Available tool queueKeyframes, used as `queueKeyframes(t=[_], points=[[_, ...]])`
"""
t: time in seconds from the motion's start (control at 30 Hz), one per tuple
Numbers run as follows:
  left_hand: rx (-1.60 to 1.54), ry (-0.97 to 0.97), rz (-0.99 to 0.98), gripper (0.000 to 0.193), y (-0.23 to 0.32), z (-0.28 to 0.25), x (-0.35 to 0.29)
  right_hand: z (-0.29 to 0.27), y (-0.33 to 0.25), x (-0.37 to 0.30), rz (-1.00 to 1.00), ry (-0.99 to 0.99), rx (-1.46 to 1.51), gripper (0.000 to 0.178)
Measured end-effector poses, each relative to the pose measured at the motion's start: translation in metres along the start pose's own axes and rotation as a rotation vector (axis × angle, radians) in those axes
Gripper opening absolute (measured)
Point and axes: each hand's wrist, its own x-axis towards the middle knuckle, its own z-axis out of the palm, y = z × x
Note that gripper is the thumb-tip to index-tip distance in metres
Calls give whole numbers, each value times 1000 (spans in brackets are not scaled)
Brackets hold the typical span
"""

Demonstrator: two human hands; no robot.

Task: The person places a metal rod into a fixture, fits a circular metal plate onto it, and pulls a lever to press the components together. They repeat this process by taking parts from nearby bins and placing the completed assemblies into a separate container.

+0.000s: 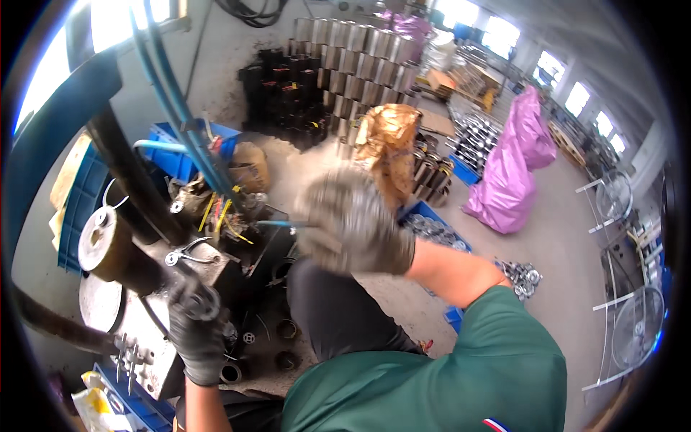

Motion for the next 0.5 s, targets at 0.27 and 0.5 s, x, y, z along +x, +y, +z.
queueKeyframes(t=[0.27, 0.5], points=[[793, -373, 594, 48, -15, 57, -56, 20, -118, -63, 620, -322, 885, 55], [619, -432, 307, 65, -24, 65, -71, -9, -83, -99, 649, -132, 689, 13]])
